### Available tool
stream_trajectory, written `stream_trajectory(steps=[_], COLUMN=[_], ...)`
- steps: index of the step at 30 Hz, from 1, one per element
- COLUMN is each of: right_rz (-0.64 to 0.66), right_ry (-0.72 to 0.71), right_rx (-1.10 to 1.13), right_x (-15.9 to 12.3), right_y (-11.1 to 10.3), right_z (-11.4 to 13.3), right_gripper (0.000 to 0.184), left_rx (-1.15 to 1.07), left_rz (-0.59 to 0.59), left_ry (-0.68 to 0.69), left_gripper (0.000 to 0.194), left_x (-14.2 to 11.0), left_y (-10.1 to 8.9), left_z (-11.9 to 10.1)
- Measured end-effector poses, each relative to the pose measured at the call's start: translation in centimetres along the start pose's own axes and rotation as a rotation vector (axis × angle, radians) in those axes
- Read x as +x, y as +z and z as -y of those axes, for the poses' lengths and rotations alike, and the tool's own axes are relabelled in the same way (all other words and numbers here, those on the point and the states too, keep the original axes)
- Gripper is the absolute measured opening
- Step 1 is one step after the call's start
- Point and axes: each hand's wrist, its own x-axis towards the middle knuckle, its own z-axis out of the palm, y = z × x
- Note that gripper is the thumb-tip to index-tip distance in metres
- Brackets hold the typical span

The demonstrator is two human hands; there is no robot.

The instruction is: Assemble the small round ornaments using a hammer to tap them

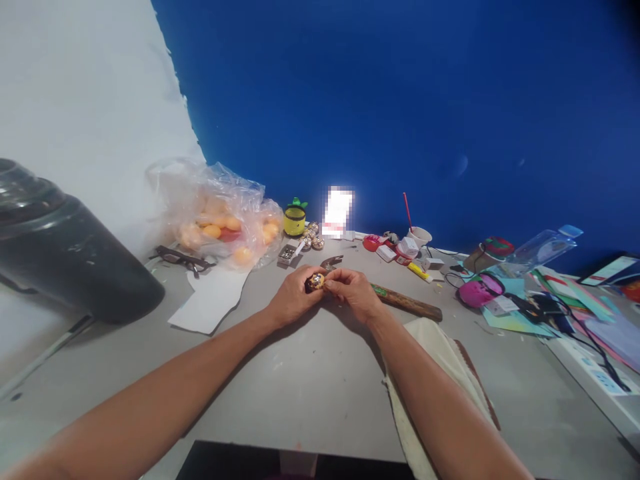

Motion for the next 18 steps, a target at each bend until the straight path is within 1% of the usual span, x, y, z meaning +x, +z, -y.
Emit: stream_trajectory(steps=[5,9,15,18], right_rz=[0.005,0.021,0.032,0.009], right_ry=[0.009,0.001,-0.011,-0.063], right_rx=[-0.013,-0.037,-0.1,-0.168], right_x=[0.02,-0.12,-0.28,-0.35], right_y=[0.06,-0.01,0.2,0.61], right_z=[0.09,0.28,0.23,0.15], right_gripper=[0.028,0.029,0.023,0.019], left_rx=[0.025,0.021,0.083,0.151], left_rz=[0.004,0.047,0.081,0.064], left_ry=[-0.02,-0.051,0.012,0.004], left_gripper=[0.03,0.026,0.025,0.02], left_x=[-0.09,-0.29,-0.55,-0.69], left_y=[0.0,-0.06,0.22,0.49], left_z=[-0.18,-0.46,-0.03,0.32])
